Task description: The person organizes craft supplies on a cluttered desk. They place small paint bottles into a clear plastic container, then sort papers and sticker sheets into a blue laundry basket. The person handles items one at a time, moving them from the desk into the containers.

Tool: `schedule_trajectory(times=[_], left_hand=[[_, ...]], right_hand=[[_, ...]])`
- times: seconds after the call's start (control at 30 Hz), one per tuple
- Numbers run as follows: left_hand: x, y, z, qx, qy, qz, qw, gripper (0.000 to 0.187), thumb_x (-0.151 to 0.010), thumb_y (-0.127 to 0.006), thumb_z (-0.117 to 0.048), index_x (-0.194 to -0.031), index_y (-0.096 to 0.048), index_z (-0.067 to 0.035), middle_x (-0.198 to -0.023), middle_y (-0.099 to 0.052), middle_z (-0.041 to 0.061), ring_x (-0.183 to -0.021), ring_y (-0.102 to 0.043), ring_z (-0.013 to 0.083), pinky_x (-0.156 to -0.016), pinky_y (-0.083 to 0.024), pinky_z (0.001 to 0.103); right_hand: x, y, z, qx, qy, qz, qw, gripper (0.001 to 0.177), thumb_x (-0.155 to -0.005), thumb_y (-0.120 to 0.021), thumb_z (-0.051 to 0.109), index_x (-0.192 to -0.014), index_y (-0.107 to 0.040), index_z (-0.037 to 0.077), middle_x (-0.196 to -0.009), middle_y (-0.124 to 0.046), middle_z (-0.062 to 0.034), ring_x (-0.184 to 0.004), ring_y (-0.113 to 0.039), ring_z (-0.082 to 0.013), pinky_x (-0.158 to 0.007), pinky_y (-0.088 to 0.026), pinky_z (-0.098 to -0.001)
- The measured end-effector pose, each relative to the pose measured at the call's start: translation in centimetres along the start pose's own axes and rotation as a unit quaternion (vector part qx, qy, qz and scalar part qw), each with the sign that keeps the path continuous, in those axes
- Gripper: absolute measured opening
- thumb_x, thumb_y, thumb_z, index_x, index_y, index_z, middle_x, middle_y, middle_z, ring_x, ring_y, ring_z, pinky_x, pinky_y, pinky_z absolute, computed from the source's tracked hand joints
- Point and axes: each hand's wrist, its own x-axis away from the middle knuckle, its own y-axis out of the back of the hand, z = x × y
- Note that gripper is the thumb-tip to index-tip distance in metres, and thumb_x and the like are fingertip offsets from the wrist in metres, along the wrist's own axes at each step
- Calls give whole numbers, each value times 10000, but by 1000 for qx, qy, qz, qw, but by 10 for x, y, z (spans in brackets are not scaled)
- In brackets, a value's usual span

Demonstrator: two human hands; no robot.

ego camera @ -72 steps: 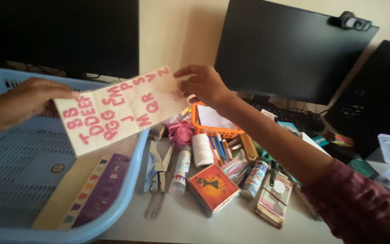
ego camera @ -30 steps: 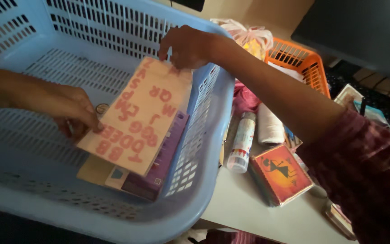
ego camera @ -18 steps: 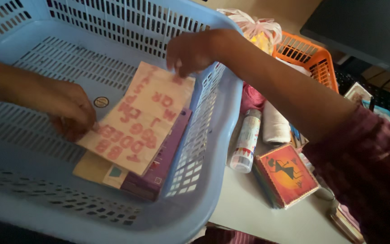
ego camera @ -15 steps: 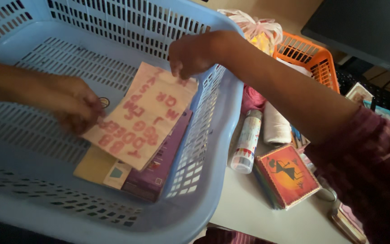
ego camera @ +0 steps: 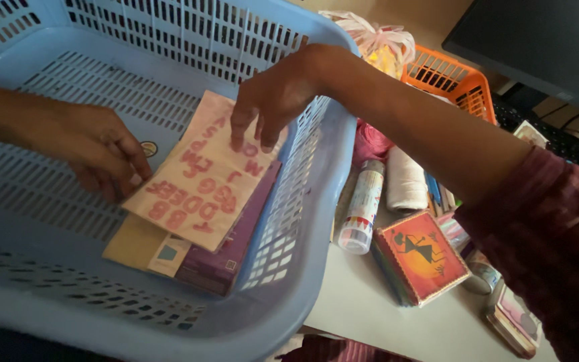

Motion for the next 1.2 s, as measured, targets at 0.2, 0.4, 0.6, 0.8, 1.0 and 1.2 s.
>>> schedule_trajectory(times=[0.2,0.4,0.6,0.8,1.0,1.2], left_hand=[[5,1,-5,-11,-17,-52,998,488,-925,-642,-236,-1380,-670,-62,-1103,-777,135,-1007,-762,247,-884,-632,397],[19,-8,-20,-21,0,-34,999,370,-958,-683,-268,-1279,-762,-101,-1124,-806,87,-1029,-786,204,-887,-615,378],[17,-5,-14,-5,38,-54,998,398,-985,-632,-214,-1340,-747,-77,-1172,-810,152,-1043,-801,263,-893,-617,399],[34,-1,-23,-27,56,-130,990,363,-1014,-590,-238,-1344,-677,-115,-1190,-800,134,-1096,-842,250,-933,-626,421],[71,-6,-74,-133,21,-263,955,494,-959,-710,-362,-1402,-627,-159,-1251,-768,103,-1138,-766,236,-983,-601,400],[89,9,-139,-130,-102,-306,938,529,-923,-718,-318,-1393,-607,-103,-1152,-806,126,-1113,-760,204,-911,-603,377]], right_hand=[[4,0,1,-23,22,-99,995,511,-833,-694,133,-1343,-672,151,-1140,-776,-76,-1051,-740,-143,-846,-578,-329],[1,-3,0,-66,25,-53,996,461,-822,-693,103,-1283,-699,128,-1197,-778,-3,-993,-711,-141,-798,-574,-314],[1,3,1,-51,54,-270,960,259,-856,-705,96,-1107,-744,49,-927,-792,-93,-816,-756,-152,-716,-592,-321],[17,7,22,-44,61,-469,880,340,-810,-521,-30,-1024,-773,49,-816,-786,-49,-666,-776,-121,-679,-629,-271],[49,-2,50,8,128,-454,882,256,-884,-547,-15,-1024,-755,34,-797,-778,-70,-676,-763,-124,-670,-617,-278],[90,-16,63,17,159,-468,869,225,-897,-576,-32,-1028,-749,30,-823,-775,-67,-722,-780,-137,-686,-623,-288]])
